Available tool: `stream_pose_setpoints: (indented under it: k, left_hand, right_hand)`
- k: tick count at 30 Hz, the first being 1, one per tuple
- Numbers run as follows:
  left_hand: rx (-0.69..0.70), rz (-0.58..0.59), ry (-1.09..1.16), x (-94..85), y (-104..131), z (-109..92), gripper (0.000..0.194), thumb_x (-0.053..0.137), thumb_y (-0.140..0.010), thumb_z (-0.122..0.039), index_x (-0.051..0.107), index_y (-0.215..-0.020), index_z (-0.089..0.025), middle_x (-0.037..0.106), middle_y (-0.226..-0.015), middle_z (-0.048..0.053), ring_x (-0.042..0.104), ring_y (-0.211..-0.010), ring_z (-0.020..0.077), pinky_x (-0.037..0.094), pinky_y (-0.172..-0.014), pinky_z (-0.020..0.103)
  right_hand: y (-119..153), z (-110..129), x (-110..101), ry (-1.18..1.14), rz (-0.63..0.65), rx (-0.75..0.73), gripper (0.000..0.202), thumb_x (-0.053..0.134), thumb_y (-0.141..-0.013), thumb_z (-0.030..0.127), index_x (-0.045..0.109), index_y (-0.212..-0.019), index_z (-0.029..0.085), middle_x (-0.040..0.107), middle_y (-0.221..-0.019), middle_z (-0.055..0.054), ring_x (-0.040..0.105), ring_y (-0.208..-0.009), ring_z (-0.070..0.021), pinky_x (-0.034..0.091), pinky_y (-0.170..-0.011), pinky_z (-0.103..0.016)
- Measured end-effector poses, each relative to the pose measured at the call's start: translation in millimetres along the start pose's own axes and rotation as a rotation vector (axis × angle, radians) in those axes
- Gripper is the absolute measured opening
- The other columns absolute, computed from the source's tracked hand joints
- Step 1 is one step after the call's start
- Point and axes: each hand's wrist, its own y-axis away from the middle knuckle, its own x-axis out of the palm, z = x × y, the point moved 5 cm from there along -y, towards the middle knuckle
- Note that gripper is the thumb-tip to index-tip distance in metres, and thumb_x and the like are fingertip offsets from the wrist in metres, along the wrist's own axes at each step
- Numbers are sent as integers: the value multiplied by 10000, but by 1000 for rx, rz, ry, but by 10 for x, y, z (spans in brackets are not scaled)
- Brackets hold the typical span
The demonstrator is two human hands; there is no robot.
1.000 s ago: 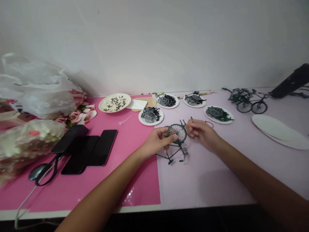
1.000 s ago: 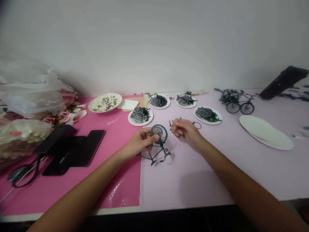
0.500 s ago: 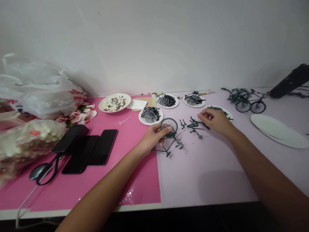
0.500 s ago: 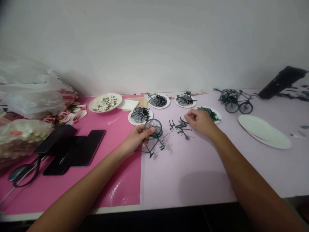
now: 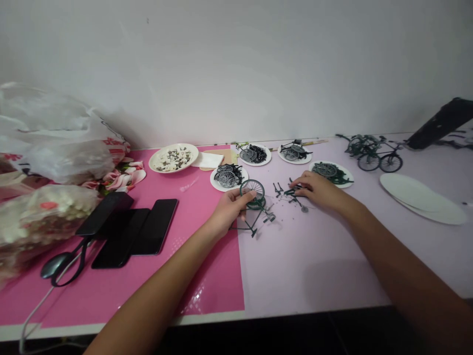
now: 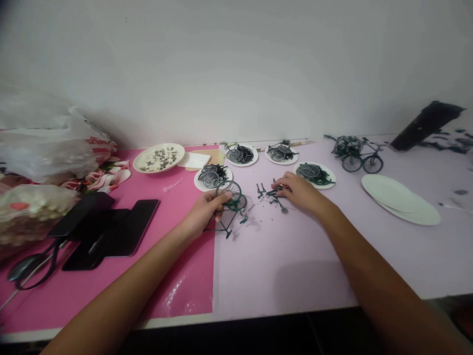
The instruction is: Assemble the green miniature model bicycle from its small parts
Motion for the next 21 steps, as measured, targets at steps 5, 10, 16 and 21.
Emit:
stream_pose_setpoints:
  k: [5, 10, 16, 21]
  left_hand:
    - [3, 2, 7, -10, -14, 8, 400, 830, -759, -526, 652, -823, -174, 494, -636, -66, 431, -452, 55, 351, -427, 212]
    - [21, 0, 20, -29, -13, -28, 411, 825, -753, -533, 613, -787, -182, 435, -569, -90, 415, -405, 50, 333, -431, 209]
    - [15, -35, 42, -37, -6, -59, 418, 838, -730, -530, 622, -797, -177, 453, -577, -85, 417, -407, 49, 333, -435, 210]
    - [18, -44, 43, -36, -6, -52, 420, 840, -726, -533, 630, -792, -175, 475, -578, -77, 413, -407, 50, 336, -438, 218]
  right_hand:
    - [1, -15, 32, 26, 25, 14, 237, 617, -961, 424, 793, -1059, 299, 684, -1044, -81, 647, -912, -266, 495, -841, -393]
    - [14, 23, 11, 46, 14, 4, 217, 610, -963, 386, 779, -1051, 282, 689, -1055, -81, 662, -960, -273, 498, -887, -402]
    - [44, 239, 2, 33, -3, -18, 266, 538, -1015, 402, 765, -1038, 267, 685, -1056, -79, 669, -936, -247, 497, -853, -372]
    - [50, 349, 52, 81, 34, -64, 177, 596, -978, 355, 748, -957, 268, 688, -998, -56, 655, -879, -223, 470, -756, -338]
